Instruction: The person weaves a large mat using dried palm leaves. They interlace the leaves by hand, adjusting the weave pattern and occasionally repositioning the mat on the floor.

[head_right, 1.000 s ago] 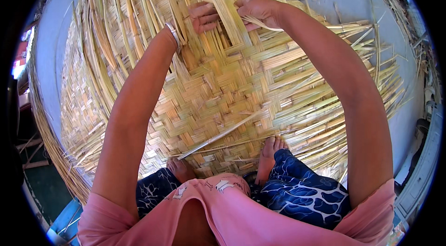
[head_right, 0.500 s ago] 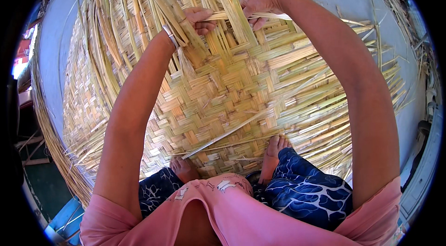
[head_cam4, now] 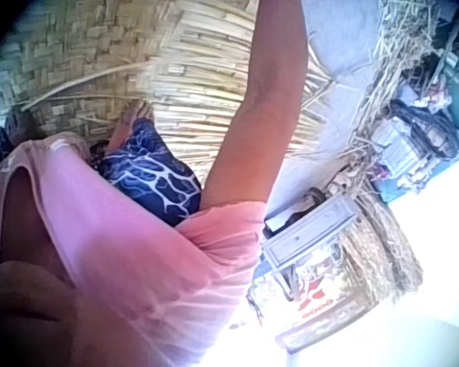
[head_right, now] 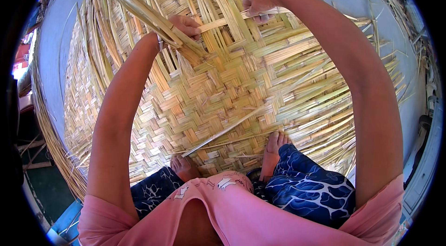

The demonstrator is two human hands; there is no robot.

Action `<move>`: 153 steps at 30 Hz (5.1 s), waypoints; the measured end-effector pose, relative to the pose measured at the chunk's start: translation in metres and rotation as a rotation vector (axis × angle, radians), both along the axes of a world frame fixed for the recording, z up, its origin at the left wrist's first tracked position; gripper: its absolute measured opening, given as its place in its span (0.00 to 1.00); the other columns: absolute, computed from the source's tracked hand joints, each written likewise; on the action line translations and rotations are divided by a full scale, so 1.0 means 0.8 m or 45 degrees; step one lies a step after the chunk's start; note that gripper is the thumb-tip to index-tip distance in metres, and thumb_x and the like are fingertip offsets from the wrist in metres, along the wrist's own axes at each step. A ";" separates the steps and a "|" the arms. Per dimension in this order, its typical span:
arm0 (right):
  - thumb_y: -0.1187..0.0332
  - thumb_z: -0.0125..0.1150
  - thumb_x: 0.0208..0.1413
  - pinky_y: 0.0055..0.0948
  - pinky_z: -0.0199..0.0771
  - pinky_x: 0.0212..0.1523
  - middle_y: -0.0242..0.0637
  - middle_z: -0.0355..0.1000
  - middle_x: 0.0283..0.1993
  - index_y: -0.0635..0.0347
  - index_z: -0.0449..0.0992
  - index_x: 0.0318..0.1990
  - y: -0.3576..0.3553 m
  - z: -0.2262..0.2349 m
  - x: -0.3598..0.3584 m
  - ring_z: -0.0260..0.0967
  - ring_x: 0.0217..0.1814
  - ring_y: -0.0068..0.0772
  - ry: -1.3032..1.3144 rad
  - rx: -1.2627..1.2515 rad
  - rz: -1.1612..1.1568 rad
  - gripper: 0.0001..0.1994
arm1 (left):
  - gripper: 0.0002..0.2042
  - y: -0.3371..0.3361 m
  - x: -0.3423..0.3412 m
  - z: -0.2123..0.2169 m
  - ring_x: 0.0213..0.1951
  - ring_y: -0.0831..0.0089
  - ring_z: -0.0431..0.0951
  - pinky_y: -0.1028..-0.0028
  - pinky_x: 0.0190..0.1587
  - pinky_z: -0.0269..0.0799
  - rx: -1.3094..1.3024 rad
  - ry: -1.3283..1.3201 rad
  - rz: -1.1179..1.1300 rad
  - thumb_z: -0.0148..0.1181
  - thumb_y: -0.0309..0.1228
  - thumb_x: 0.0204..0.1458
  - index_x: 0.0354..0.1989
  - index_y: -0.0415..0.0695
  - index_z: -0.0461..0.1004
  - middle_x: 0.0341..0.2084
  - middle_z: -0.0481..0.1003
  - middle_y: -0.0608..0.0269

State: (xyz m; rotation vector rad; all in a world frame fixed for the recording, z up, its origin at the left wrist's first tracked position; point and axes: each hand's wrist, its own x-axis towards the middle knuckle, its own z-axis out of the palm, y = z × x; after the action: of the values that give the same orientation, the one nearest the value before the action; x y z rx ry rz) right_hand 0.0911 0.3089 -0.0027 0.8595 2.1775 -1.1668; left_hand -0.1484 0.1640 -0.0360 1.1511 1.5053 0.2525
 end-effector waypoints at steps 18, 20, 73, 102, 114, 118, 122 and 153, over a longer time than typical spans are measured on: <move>0.51 0.49 0.54 0.39 0.68 0.46 0.36 0.73 0.42 0.50 0.75 0.42 -0.020 -0.073 0.041 0.69 0.47 0.40 0.061 0.618 0.099 0.17 | 0.08 -0.002 -0.027 -0.090 0.21 0.75 0.71 0.74 0.23 0.67 0.019 0.059 -0.100 0.63 0.29 0.41 0.24 0.37 0.72 0.20 0.72 0.63; 0.51 0.49 0.54 0.39 0.67 0.46 0.36 0.73 0.43 0.49 0.74 0.43 -0.019 -0.076 0.040 0.69 0.48 0.40 0.089 0.565 0.060 0.17 | 0.14 -0.006 -0.041 -0.097 0.13 0.79 0.64 0.75 0.13 0.55 -0.097 -0.094 0.069 0.64 0.28 0.40 0.13 0.44 0.62 0.11 0.63 0.69; 0.60 0.53 0.52 0.43 0.63 0.34 0.46 0.68 0.25 0.61 0.70 0.30 -0.017 -0.071 0.072 0.66 0.31 0.50 0.156 0.665 0.210 0.12 | 0.27 -0.107 0.161 -0.092 0.56 0.62 0.57 0.61 0.59 0.47 1.029 1.105 0.037 0.54 0.45 0.49 0.55 0.42 0.64 0.51 0.62 0.59; 0.80 0.47 0.44 0.36 0.66 0.52 0.48 0.70 0.45 0.64 0.71 0.45 -0.136 -0.122 0.101 0.67 0.48 0.48 0.731 0.724 -0.240 0.17 | 0.23 -0.110 0.160 -0.084 0.51 0.64 0.62 0.62 0.51 0.57 1.121 1.176 -0.239 0.54 0.41 0.48 0.52 0.43 0.65 0.46 0.64 0.62; 0.72 0.53 0.45 0.39 0.65 0.50 0.45 0.70 0.44 0.60 0.71 0.45 -0.208 -0.099 0.103 0.65 0.48 0.49 0.899 1.117 0.260 0.16 | 0.21 -0.145 0.102 -0.034 0.54 0.59 0.63 0.60 0.52 0.61 1.074 1.165 -0.744 0.49 0.43 0.53 0.54 0.48 0.65 0.54 0.63 0.57; 0.69 0.56 0.45 0.38 0.61 0.53 0.41 0.69 0.47 0.58 0.71 0.43 -0.291 -0.064 0.135 0.63 0.51 0.46 0.858 0.934 0.401 0.15 | 0.19 -0.238 0.057 0.021 0.46 0.58 0.70 0.61 0.48 0.64 0.653 0.740 -1.082 0.54 0.39 0.50 0.51 0.46 0.68 0.43 0.70 0.55; 0.69 0.56 0.45 0.38 0.61 0.53 0.38 0.69 0.46 0.57 0.71 0.38 -0.301 -0.071 0.153 0.63 0.51 0.42 0.782 0.967 0.471 0.11 | 0.20 -0.332 0.043 0.048 0.37 0.57 0.74 0.63 0.42 0.69 0.271 0.528 -0.919 0.56 0.39 0.50 0.50 0.45 0.68 0.33 0.74 0.56; 0.70 0.52 0.41 0.33 0.64 0.43 0.34 0.68 0.41 0.56 0.72 0.32 -0.371 -0.033 0.187 0.64 0.45 0.35 0.713 1.011 0.361 0.08 | 0.11 -0.415 0.088 -0.016 0.29 0.55 0.75 0.65 0.31 0.69 0.087 0.558 -0.245 0.58 0.38 0.47 0.33 0.44 0.72 0.26 0.74 0.51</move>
State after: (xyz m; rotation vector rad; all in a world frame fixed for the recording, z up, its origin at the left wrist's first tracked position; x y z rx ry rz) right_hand 0.2407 0.0121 -0.0287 0.4923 3.1809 -0.3924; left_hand -0.0776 -0.1679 -0.0484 1.4618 1.7569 -0.0887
